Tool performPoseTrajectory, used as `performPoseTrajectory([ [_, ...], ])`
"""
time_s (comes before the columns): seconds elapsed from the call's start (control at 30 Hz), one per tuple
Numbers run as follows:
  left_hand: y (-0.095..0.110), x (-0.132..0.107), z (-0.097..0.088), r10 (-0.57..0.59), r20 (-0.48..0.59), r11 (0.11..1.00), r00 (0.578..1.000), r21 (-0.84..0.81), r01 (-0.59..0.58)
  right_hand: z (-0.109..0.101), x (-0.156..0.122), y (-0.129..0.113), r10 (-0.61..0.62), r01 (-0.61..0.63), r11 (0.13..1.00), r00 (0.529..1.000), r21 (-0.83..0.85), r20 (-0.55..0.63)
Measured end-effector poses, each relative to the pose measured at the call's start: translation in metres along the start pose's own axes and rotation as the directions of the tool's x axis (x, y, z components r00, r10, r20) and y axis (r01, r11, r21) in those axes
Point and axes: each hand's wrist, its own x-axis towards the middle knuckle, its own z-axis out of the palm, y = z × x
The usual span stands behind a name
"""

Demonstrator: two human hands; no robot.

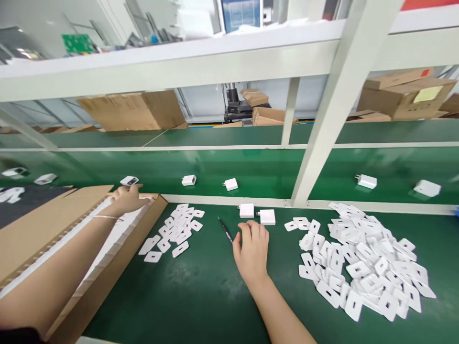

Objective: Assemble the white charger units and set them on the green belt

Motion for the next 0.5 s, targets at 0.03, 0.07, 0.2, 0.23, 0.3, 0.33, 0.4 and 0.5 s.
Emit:
performPoseTrajectory([
  [0.03, 0.009, 0.001, -0.004, 0.038, -0.029, 0.999, 0.999, 0.006, -0.037, -0.001, 0.004, 0.002, 0.003, -0.008, 0.997, 0.998, -0.082, -0.061],
  [0.07, 0.02, 0.002, -0.006, 0.084, -0.057, 0.996, 0.995, 0.011, -0.083, -0.003, 0.008, 0.005, 0.019, -0.036, 0.988, 0.994, -0.152, -0.109],
  [0.2, 0.081, 0.005, 0.009, 0.32, -0.024, 0.947, 0.947, -0.008, -0.32, -0.007, 0.021, 0.032, 0.136, -0.186, 0.938, 0.974, -0.292, -0.183],
  [0.23, 0.098, 0.006, 0.017, 0.364, 0.01, 0.931, 0.931, -0.024, -0.364, -0.007, 0.022, 0.039, 0.167, -0.216, 0.93, 0.969, -0.299, -0.18],
  [0.3, 0.128, 0.01, 0.033, 0.423, 0.076, 0.906, 0.903, -0.073, -0.418, -0.006, 0.023, 0.052, 0.209, -0.248, 0.921, 0.966, -0.302, -0.155],
  [0.33, 0.141, 0.012, 0.041, 0.446, 0.105, 0.894, 0.889, -0.105, -0.436, -0.005, 0.023, 0.057, 0.218, -0.251, 0.918, 0.966, -0.307, -0.137],
  [0.4, 0.161, 0.014, 0.052, 0.494, 0.141, 0.865, 0.858, -0.183, -0.468, -0.002, 0.021, 0.064, 0.226, -0.251, 0.912, 0.967, -0.325, -0.115],
  [0.5, 0.181, 0.013, 0.058, 0.575, 0.131, 0.796, 0.808, -0.318, -0.515, 0.002, 0.017, 0.075, 0.258, -0.298, 0.889, 0.953, -0.346, -0.158],
])
